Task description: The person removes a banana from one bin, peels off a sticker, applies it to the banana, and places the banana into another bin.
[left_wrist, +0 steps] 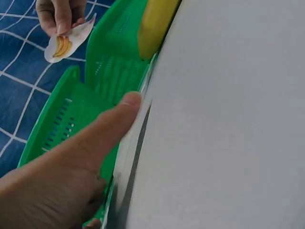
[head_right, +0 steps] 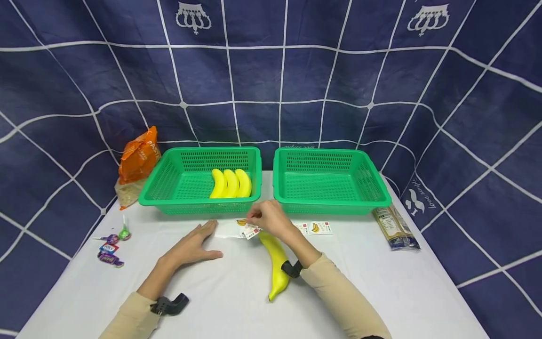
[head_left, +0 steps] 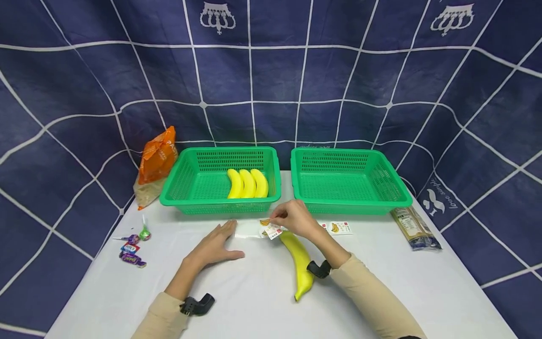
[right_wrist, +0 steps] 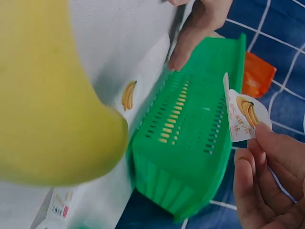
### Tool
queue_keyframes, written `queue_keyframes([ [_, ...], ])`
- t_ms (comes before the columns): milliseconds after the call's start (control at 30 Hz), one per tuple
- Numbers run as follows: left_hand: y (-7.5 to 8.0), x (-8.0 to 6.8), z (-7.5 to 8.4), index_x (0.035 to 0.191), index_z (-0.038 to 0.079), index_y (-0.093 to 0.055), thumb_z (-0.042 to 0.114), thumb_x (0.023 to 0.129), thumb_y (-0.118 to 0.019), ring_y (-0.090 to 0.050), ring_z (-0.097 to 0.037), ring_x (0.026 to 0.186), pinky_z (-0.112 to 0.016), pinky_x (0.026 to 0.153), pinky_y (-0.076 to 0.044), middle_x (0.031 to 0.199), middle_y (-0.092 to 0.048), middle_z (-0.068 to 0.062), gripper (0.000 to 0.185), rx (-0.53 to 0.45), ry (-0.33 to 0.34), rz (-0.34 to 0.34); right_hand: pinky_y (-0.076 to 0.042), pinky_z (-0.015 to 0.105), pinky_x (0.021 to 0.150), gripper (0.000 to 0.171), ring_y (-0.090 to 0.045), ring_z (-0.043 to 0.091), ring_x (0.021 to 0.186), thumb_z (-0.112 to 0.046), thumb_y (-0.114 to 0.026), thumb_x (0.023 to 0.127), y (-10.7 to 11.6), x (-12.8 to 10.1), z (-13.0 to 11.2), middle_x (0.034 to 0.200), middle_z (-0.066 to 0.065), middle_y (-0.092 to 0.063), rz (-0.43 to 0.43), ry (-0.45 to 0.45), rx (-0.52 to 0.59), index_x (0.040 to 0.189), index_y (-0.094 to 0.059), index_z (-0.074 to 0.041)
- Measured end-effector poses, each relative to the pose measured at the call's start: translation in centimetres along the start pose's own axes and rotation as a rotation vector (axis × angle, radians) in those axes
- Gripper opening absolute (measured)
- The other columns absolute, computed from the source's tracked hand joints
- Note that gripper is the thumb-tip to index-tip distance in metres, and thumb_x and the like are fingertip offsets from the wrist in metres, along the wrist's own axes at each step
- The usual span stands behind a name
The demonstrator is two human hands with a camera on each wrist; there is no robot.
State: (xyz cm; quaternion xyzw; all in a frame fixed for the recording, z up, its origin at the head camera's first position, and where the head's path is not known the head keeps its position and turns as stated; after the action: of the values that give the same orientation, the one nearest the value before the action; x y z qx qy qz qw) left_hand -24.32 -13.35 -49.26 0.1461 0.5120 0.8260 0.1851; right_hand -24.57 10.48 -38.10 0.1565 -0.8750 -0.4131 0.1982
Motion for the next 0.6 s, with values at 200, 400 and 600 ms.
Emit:
queue_keyframes([
  [200,-0.9,-0.3,4.3,0.154,0.008,-0.026,0.066,0.074,-0.072,-0.028,-0.04,0.146,-0.053,0.118,-0.027,0.161,-0.026,-0.01,0.109,-0.111,0.015,-0.068,-0.049,0.02,0.068,0.005,-0.061,0.0,0.066,-0.018,-0.075,0.085,1.4,-1.7,0.6,0.076,-0.006,-0.074,0.041,-0.076,0.033,0.083,-0.078,-0.015],
  [400,-3.5,0.2,9.4,0.156,0.006,-0.02,0.066,0.079,-0.067,-0.023,-0.033,0.149,-0.051,0.119,-0.027,0.163,-0.017,-0.01,0.108,-0.203,-0.06,-0.172,-0.051,0.022,0.064,0.005,-0.062,0.003,0.066,-0.019,-0.077,0.083,2.9,-3.3,1.3,0.077,-0.005,-0.074,0.1,-0.158,0.054,0.083,-0.078,-0.014],
  [600,-5.0,0.8,11.8,0.155,0.001,-0.018,0.072,0.078,-0.063,-0.018,-0.025,0.151,-0.045,0.121,-0.025,0.164,-0.014,-0.012,0.114,-0.137,-0.1,-0.159,-0.051,0.019,0.062,0.005,-0.061,0.003,0.067,-0.018,-0.077,0.082,3.7,-4.8,1.5,0.075,-0.006,-0.073,0.114,-0.166,0.034,0.082,-0.077,-0.014],
])
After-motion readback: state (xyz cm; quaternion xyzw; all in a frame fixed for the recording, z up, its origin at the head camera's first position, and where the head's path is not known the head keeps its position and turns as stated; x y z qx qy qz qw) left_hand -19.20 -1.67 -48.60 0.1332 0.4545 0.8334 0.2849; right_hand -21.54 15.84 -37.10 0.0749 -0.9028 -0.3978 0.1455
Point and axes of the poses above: each hand's wrist, its own x-axis towards the middle knuckle, its own y-axis out of the back of the hand, z = x × y, the point moved 4 cm from there along x, towards the middle knuckle
